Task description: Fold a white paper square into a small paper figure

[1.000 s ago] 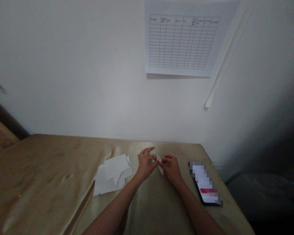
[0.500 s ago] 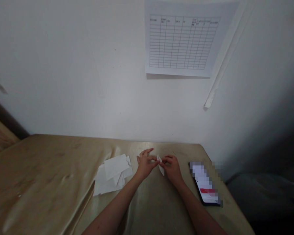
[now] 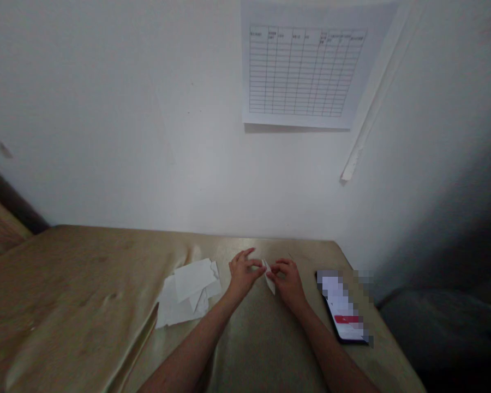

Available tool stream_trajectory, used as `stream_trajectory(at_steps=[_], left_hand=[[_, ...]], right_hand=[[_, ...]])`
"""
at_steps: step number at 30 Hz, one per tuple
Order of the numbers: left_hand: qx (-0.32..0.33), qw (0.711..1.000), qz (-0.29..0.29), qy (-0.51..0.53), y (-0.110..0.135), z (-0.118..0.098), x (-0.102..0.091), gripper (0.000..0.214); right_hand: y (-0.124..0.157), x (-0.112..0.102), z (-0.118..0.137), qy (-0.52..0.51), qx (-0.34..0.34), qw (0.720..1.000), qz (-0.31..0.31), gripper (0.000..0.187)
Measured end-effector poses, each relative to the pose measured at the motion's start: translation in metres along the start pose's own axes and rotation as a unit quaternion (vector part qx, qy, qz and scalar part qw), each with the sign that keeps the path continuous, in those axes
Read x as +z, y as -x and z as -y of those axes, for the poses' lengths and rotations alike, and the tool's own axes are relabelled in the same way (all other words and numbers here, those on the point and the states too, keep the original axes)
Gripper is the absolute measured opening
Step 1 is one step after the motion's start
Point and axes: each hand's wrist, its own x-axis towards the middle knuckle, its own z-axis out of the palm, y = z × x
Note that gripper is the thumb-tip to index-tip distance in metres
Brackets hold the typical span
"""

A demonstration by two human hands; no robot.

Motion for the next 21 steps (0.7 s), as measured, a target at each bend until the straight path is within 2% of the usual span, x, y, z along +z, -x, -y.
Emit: stream_trajectory(at_steps=[8,13,21], left_hand=[[0.006,1.000,0.021,0.019,-0.0017,-0.0001,-0.0044,0.006],[-0.003,0.999,0.031,0.020,-0.0011,-0.0012,-0.0063,0.014],[0.000,0.998,0.044,0.034,-0.0022,-0.0007,-0.0090,0.005]], right_hand=[[-0.0009,-0.0007,-0.0006,-0.010,0.001,1.000,0.013,0.007],[-0.0019,-0.0012,-0.0026,-0.016,0.006,0.999,0.031,0.008],[-0.0015,-0.0010,-0.0035,-0.031,0.006,0.999,0.031,0.008]])
